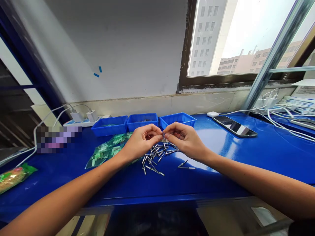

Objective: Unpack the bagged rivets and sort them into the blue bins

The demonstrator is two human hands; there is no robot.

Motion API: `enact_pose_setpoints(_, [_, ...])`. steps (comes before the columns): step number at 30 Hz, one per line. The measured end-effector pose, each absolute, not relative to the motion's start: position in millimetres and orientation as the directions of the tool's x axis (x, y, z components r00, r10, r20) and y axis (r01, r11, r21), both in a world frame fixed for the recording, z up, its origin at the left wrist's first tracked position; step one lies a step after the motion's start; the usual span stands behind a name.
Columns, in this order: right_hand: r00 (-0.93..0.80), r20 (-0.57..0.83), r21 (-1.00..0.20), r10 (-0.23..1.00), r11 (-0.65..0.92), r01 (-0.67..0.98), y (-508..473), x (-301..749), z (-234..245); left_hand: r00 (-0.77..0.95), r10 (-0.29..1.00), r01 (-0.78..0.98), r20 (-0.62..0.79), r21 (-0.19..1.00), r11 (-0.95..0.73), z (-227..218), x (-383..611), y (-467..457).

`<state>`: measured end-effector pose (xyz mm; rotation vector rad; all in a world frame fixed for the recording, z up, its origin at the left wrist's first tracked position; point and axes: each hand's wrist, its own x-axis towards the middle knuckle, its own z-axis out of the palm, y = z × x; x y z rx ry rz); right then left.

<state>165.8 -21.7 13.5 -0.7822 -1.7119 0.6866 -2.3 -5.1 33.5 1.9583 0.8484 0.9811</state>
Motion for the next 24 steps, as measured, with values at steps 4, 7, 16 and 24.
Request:
enact_pose_setpoints(4, [-0.194,0.580,-0.775,0.791,0.610,0.168,-21.5,165.4,12.0,0.470,0.811,0.236,0.349,0.835,-0.497,35.1,-1.5,-6.0])
enact_pose_setpoints(7, [-0.193,0.577,-0.779,0.794,0.606,0.163,-21.6,165.0,12.0,0.461,0.814,0.256,0.354,0.825,-0.504,36.8,-1.0,-7.0])
enact_pose_setpoints(16, [-0.296,0.410,-0.859,0.863,0.475,0.193,-19.1,166.2,12.9,0.418,0.790,0.264,0.448,0.773,-0.578,35.9,-3.3,-4.2])
enact_pose_setpoints(24, [-0.237,0.464,-0.807,0.853,0.518,0.284,-20.0,167.6,13.6,0.470,0.815,0.303,0.339,0.805,-0.510,35.8,-2.8,-2.6])
